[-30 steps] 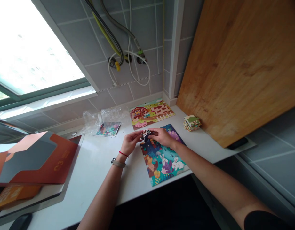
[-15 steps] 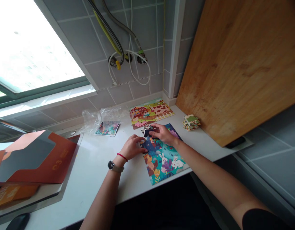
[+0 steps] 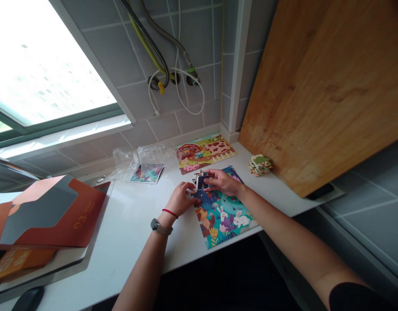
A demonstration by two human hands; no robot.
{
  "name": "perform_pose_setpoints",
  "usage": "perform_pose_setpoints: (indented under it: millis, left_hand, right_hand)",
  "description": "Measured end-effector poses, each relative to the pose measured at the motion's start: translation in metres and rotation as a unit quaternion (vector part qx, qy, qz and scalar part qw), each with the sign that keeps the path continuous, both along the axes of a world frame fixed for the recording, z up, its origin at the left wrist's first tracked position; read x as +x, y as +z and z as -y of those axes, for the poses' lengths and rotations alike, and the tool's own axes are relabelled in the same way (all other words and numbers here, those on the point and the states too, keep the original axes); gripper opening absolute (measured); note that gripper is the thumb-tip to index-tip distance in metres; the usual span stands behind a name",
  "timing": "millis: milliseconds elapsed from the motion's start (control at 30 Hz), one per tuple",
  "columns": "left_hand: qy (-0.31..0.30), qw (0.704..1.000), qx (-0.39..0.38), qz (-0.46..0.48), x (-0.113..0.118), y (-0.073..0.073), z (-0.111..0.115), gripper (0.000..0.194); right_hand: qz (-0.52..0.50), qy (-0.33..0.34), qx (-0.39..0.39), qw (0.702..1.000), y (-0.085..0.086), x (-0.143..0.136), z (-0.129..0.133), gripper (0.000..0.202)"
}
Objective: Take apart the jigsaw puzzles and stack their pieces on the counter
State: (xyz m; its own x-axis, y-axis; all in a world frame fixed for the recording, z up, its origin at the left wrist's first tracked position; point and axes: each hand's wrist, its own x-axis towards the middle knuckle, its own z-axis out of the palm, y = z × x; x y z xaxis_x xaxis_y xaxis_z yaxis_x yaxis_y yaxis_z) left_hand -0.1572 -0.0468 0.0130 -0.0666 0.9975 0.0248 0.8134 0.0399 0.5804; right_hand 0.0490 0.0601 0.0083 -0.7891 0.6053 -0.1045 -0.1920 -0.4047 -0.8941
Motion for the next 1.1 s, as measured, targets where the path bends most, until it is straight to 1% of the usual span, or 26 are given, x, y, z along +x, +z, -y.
perform_pose_setpoints:
  millis: [67,233,400,500,667,800,900,1000,1033,1100]
  left_hand:
    - [0.019,1.000,-0.012,-0.021,-0.002,0.002,0.002,0.043]
    - [0.039,0.998,-0.036,-0.042,-0.006,0.004,0.003,0.033]
    - [0.060,0.998,-0.021,-0.024,-0.004,0.001,0.002,0.033]
    - [0.062,0.998,-0.013,0.011,-0.002,0.000,0.002,0.036]
    - [0.015,0.995,-0.035,0.094,-0.003,0.005,0.003,0.029]
    - [-0.018,0.992,-0.030,0.121,-0.006,0.011,0.004,0.026]
    - [-0.078,0.988,-0.047,0.126,-0.005,0.015,0.006,0.021]
    - [-0.132,0.983,-0.043,0.120,-0.003,0.016,0.009,0.019]
    - [-0.137,0.982,-0.042,0.122,-0.002,0.015,0.009,0.019]
    - [-0.120,0.983,-0.042,0.135,-0.003,0.013,0.009,0.019]
  right_hand:
    - [0.004,0.001,-0.012,1.000,-0.001,0.002,-0.002,0.042]
    - [0.003,0.010,-0.023,1.000,-0.001,0.004,-0.005,0.042]
    - [0.003,0.018,-0.018,1.000,-0.002,0.004,-0.004,0.041]
    - [0.006,0.019,-0.016,1.000,-0.001,0.004,-0.004,0.041]
    - [-0.001,0.019,-0.024,1.000,0.000,0.004,-0.004,0.042]
    - [-0.012,0.023,-0.033,0.999,0.001,0.005,-0.004,0.042]
    - [-0.007,0.029,-0.040,0.999,0.001,0.006,-0.004,0.042]
    - [-0.005,0.032,-0.035,0.999,0.001,0.006,-0.004,0.042]
    - [-0.007,0.031,-0.034,0.999,0.001,0.006,-0.004,0.042]
    - [-0.012,0.026,-0.038,0.999,0.001,0.005,-0.004,0.044]
